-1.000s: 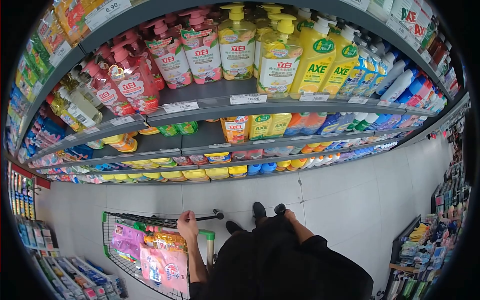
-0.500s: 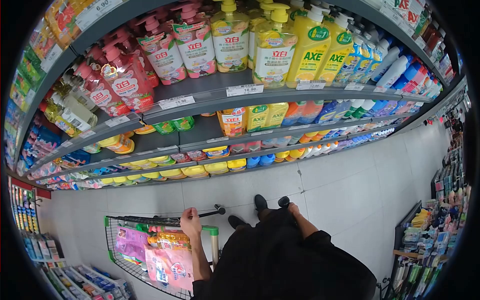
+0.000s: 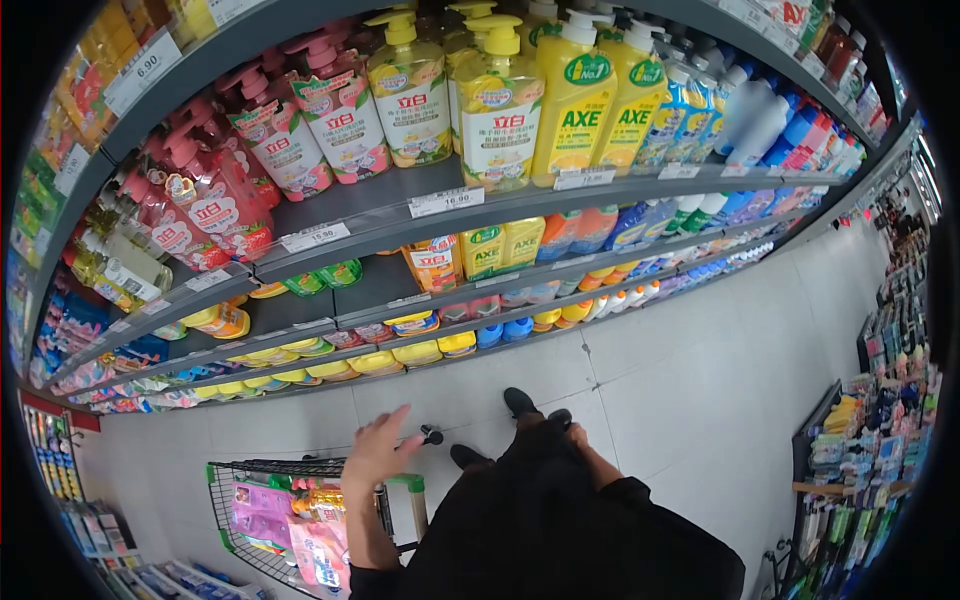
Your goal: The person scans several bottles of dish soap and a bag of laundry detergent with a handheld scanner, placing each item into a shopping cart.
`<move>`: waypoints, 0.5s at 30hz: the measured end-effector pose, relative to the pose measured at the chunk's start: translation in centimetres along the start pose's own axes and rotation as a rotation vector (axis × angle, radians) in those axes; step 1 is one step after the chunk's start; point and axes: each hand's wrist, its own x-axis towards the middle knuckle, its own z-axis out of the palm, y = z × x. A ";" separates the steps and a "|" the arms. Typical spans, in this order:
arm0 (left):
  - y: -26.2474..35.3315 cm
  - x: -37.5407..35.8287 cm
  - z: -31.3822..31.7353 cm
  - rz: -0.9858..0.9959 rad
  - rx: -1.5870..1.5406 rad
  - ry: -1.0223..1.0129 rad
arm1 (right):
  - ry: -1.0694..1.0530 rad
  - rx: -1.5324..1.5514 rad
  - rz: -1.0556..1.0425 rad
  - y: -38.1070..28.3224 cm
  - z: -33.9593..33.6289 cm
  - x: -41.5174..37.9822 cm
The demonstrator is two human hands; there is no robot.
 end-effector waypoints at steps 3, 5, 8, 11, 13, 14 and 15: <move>4.2 3.1 -4.0 0.269 -0.174 0.213 | -0.049 -0.046 0.018 0.1 -1.3 1.9; 10.3 4.6 -8.5 0.390 -0.186 0.339 | -0.051 -0.053 -0.013 -1.5 -3.5 1.6; 15.3 9.2 -12.0 0.522 -0.315 0.509 | -0.154 -0.083 -0.045 -2.7 -6.2 3.5; 19.7 14.4 -14.6 0.603 -0.503 0.649 | -0.161 -0.075 -0.126 -1.6 -6.0 5.7; 21.4 18.1 -15.7 0.613 -0.512 0.740 | -0.110 -0.025 -0.157 -0.4 -5.6 7.1; 21.9 19.7 -16.1 0.633 -0.527 0.818 | -0.115 -0.031 -0.169 0.2 -5.7 7.9; 22.3 20.9 -16.4 0.629 -0.521 0.829 | -0.143 -0.010 -0.181 0.8 -5.8 8.7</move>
